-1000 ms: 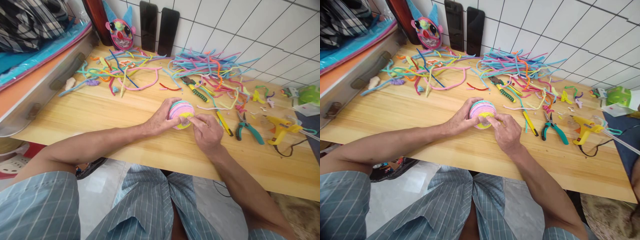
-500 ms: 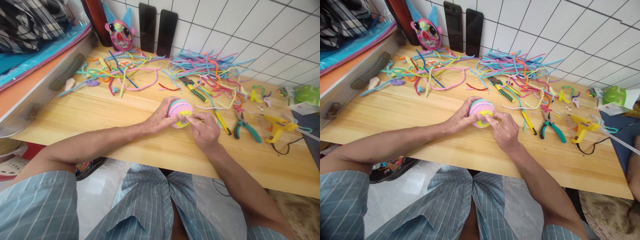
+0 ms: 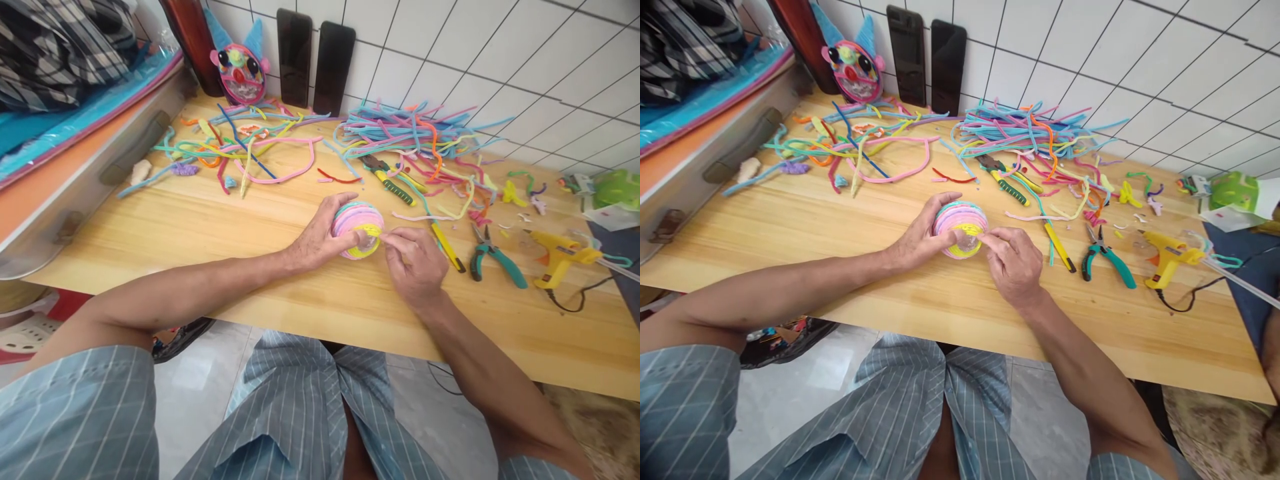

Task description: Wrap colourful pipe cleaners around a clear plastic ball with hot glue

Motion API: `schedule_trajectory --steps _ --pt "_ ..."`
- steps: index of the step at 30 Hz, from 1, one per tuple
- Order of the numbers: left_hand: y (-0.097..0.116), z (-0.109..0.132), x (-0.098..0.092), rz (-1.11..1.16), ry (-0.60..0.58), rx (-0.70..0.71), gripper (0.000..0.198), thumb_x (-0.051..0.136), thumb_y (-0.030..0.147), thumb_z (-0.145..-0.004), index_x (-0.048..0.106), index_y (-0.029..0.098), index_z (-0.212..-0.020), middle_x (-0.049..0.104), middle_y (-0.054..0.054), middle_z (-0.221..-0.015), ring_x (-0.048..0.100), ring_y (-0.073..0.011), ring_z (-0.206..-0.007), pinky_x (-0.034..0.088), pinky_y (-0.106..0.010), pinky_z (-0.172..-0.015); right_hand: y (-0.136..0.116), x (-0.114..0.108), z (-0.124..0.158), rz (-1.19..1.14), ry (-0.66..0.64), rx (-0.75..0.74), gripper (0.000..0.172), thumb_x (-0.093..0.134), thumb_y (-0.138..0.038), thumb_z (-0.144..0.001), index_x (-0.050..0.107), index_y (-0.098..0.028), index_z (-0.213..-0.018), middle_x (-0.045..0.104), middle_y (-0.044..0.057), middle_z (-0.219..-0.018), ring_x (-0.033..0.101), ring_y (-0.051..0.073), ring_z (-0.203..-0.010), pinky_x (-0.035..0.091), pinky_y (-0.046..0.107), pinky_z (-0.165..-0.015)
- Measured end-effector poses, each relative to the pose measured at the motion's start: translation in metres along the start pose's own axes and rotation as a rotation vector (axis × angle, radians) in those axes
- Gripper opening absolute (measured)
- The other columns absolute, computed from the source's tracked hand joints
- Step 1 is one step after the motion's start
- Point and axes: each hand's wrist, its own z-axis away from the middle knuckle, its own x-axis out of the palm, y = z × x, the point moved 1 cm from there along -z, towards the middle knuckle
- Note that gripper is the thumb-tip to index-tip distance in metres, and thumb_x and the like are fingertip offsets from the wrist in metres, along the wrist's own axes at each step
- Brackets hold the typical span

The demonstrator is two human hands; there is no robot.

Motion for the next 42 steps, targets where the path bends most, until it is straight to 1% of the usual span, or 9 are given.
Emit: schedule_trajectory --steps 4,10,17,20,25,32,37,40,42 --pt "-0.002 0.000 -0.001 -0.041 0.018 0.013 0.073 0.077 0.059 -0.092 0.053 0.024 -0.152 0.062 -0.014 -0.153 0.059 -0.0337 -0.146 0.048 -0.053 -0.131 0.001 0.000 0.000 -0.015 -0.027 0.008 0.046 0.070 -0.005 -0.100 0.079 -0.033 -0.136 0.086 0.005 -0.111 0.082 0.020 -0.098 0.066 0.032 -0.084" --pt "-0.003 0.003 0.003 -0.005 0.065 -0.009 0.078 0.077 0.066 -0.092 0.050 0.021 -0.150 0.059 -0.017 -0.152 0.058 -0.0332 -0.146 0.047 -0.052 -0.130 0.000 0.000 0.000 0.022 -0.023 -0.004 0.046 0.069 -0.004 -0.101 0.078 -0.031 -0.137 0.084 0.006 -0.109 0.082 0.021 -0.096 0.066 0.032 -0.080" --pt "-0.007 0.003 0.003 -0.009 0.071 -0.009 0.079 0.074 0.072 -0.094 0.047 0.023 -0.150 0.058 -0.016 -0.153 0.057 -0.0326 -0.146 0.048 -0.050 -0.128 0.003 0.001 0.004 0.016 -0.026 -0.015 0.054 0.068 -0.004 -0.100 0.077 -0.035 -0.143 0.085 0.005 -0.113 0.081 0.020 -0.099 0.065 0.032 -0.084" --pt "-0.008 0.002 0.002 -0.031 0.069 0.007 0.078 0.072 0.070 -0.095 0.048 0.024 -0.152 0.058 -0.016 -0.154 0.056 -0.0334 -0.147 0.046 -0.051 -0.130 0.002 0.003 0.006 0.075 -0.048 -0.023 0.054 0.067 -0.004 -0.100 0.076 -0.036 -0.143 0.085 0.004 -0.113 0.081 0.020 -0.098 0.066 0.032 -0.084" --pt "-0.004 0.001 -0.001 -0.089 0.052 0.033 0.072 0.072 0.065 -0.096 0.052 0.024 -0.151 0.062 -0.015 -0.153 0.057 -0.0338 -0.147 0.046 -0.052 -0.132 0.000 0.003 0.007 0.091 -0.046 -0.038 0.048 0.067 -0.005 -0.101 0.077 -0.030 -0.140 0.084 0.008 -0.115 0.081 0.021 -0.101 0.066 0.033 -0.085" --pt "0.001 -0.001 0.001 -0.003 0.077 -0.028 0.076 0.081 0.066 -0.088 0.052 0.022 -0.141 0.064 -0.015 -0.144 0.064 -0.0313 -0.135 0.055 -0.049 -0.121 0.001 0.002 0.008 0.119 -0.102 -0.010 0.048 0.062 -0.007 -0.102 0.078 -0.031 -0.140 0.083 0.008 -0.116 0.079 0.021 -0.102 0.066 0.035 -0.087" --pt "0.005 -0.005 0.001 0.030 0.084 -0.061 0.072 0.084 0.063 -0.084 0.053 0.022 -0.133 0.067 -0.011 -0.134 0.068 -0.0269 -0.121 0.060 -0.043 -0.110 -0.003 0.003 0.005 0.045 -0.067 -0.022 0.051 0.064 -0.004 -0.101 0.075 -0.029 -0.145 0.082 0.010 -0.118 0.079 0.022 -0.105 0.065 0.035 -0.091" --pt "0.005 -0.005 0.001 0.013 0.086 -0.042 0.068 0.083 0.059 -0.084 0.053 0.021 -0.133 0.067 -0.011 -0.131 0.069 -0.0259 -0.117 0.060 -0.042 -0.108 -0.007 0.002 0.003 0.003 -0.079 -0.001 0.049 0.066 -0.006 -0.102 0.075 -0.027 -0.146 0.082 0.011 -0.119 0.080 0.023 -0.107 0.067 0.036 -0.092" --pt "0.004 -0.005 0.001 -0.004 0.090 -0.025 0.067 0.081 0.059 -0.086 0.054 0.020 -0.134 0.067 -0.013 -0.135 0.069 -0.0273 -0.122 0.059 -0.043 -0.112 -0.009 0.002 0.001 -0.015 -0.095 0.012 0.050 0.066 -0.008 -0.103 0.073 -0.027 -0.149 0.082 0.012 -0.120 0.080 0.024 -0.108 0.068 0.037 -0.093"
